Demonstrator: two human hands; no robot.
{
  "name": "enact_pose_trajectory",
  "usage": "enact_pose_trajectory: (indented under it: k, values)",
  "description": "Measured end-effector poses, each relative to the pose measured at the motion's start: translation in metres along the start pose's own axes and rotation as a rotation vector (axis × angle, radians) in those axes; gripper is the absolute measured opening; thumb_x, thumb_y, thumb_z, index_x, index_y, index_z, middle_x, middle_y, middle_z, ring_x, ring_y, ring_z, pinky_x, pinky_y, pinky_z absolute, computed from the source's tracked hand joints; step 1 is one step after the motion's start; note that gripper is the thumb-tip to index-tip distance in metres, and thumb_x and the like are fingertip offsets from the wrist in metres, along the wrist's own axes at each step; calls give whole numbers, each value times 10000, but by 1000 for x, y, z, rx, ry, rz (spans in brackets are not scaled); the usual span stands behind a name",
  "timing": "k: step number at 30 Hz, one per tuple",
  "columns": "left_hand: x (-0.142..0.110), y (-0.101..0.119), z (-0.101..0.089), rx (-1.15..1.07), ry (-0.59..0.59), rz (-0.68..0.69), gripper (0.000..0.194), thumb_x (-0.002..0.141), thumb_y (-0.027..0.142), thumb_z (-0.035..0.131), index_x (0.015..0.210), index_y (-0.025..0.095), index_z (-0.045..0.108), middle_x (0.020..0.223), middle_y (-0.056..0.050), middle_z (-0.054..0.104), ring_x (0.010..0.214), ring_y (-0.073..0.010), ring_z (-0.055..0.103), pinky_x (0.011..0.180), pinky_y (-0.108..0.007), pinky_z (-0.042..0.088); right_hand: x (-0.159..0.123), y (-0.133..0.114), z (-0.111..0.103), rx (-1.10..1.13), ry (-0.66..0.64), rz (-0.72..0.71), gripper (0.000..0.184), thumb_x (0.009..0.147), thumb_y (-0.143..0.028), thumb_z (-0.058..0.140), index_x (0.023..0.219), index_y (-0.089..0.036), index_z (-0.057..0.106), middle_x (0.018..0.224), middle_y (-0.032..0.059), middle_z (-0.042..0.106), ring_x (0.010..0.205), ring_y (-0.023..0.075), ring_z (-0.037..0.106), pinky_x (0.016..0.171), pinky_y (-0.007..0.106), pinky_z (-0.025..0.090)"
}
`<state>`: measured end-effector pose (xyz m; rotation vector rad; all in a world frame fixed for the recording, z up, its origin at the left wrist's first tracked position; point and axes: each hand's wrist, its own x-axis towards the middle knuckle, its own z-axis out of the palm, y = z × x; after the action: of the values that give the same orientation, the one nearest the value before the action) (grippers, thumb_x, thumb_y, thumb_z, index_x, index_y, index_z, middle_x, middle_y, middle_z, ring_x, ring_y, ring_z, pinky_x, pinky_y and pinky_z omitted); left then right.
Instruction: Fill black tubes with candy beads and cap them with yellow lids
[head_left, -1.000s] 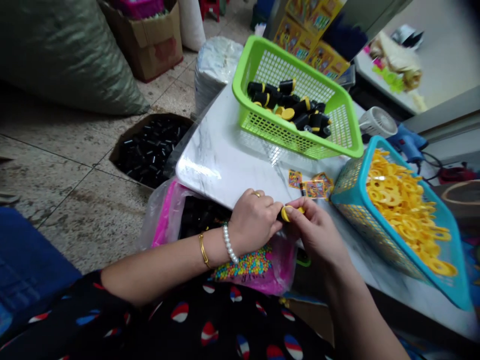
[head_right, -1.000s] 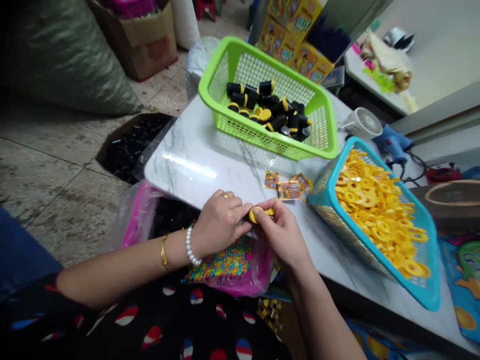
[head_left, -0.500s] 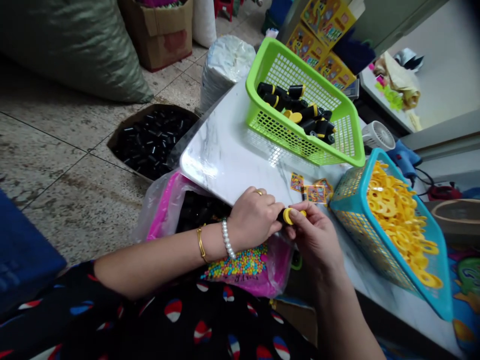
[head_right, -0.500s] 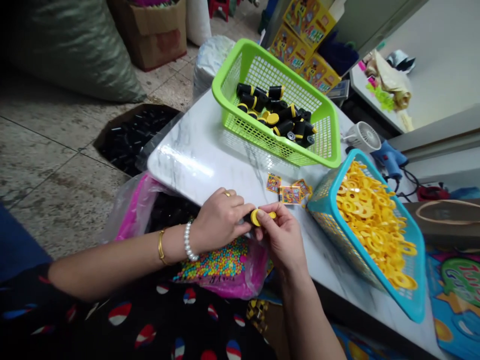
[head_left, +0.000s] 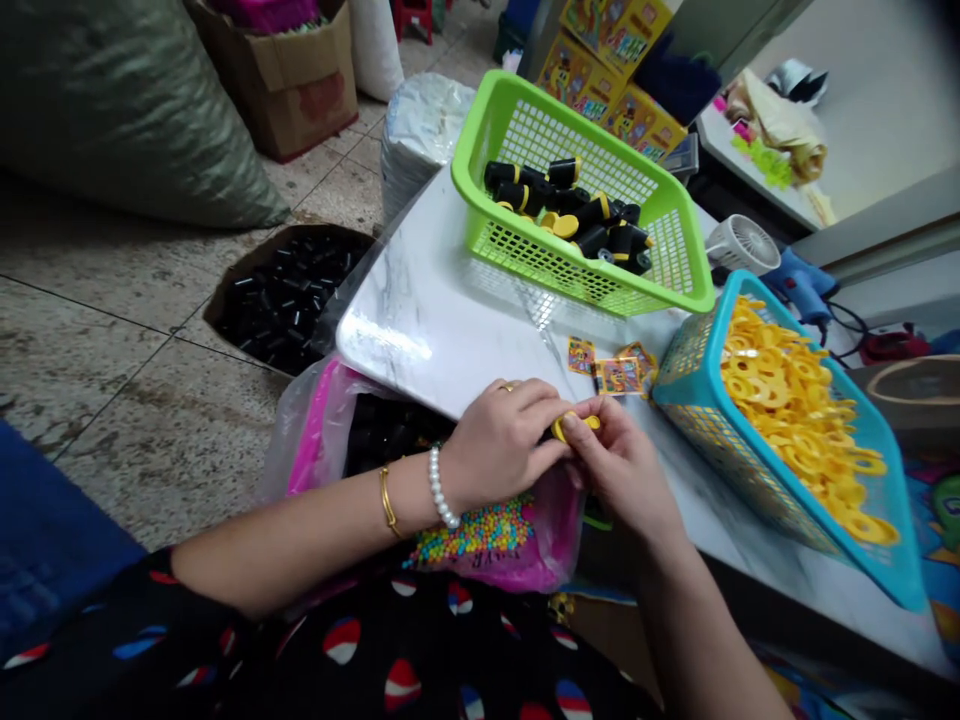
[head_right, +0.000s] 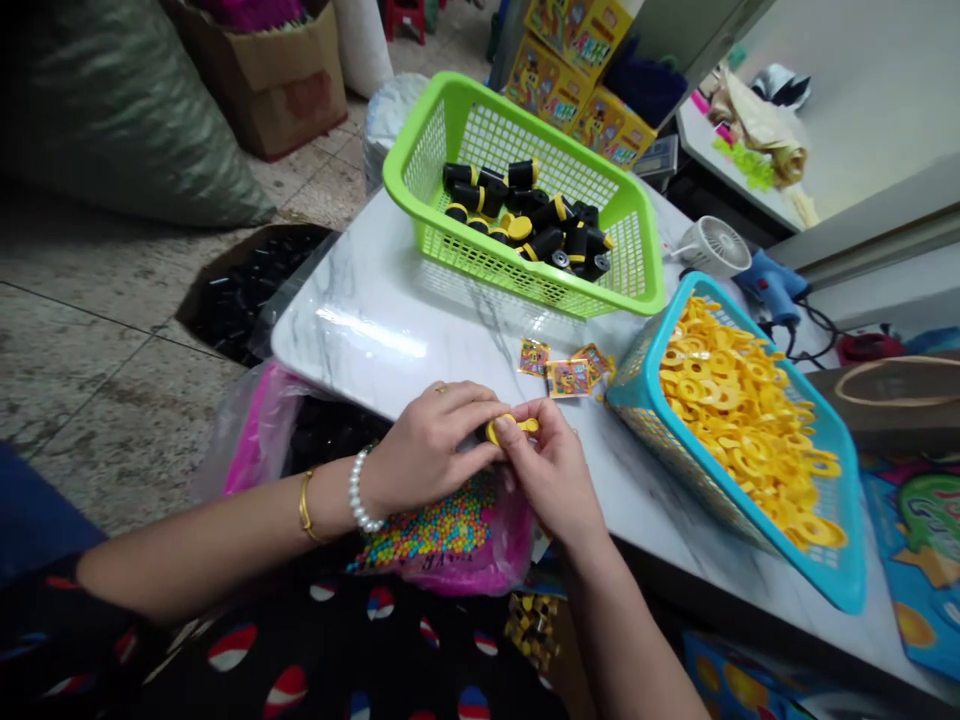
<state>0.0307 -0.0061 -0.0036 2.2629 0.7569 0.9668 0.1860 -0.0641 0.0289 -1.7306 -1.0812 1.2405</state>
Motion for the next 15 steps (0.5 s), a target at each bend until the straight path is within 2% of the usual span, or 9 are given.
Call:
enact_pose_trajectory:
  k: [2,5,8,11,15]
  values:
    - [0,-2,1,66,-31,5,209,891,330,586,1012,164,627,962,-47,657,919,-202,569,830,-352,415,2,-2,-6,-19,-111,75,331,832,-490,645,909,-220,469,529,-87,457,405,70,380,394,191,273]
    - [0,-5,3,168,-83,-5,234,879,392,588,948,169,612,918,-46,640,888,-224,546,783,-369,389,7,-6,-11,-98,-179,87,345,791,-452,700,913,-217,479,556,-86,462,418,59,370,388,185,254]
    - [3,-4,5,191,-119,-16,218,878,378,565,927,167,587,913,-52,630,860,-224,543,763,-366,377,11,-6,-10,-147,-129,34,304,789,-397,702,886,-212,481,580,-78,455,459,62,383,402,183,268]
    - [3,-2,6,102,-86,-41,229,844,311,584,1012,156,567,983,-62,638,926,-222,563,802,-360,391,11,-4,-3,-156,-76,-24,280,775,-354,709,866,-206,490,631,-63,495,507,68,438,442,183,344]
    - [3,-2,7,-11,-33,-16,233,871,276,589,1083,180,570,1026,-39,657,977,-199,581,850,-345,403,5,-2,-2,-32,-122,30,340,803,-415,684,996,-218,485,594,-67,540,436,83,488,412,194,365]
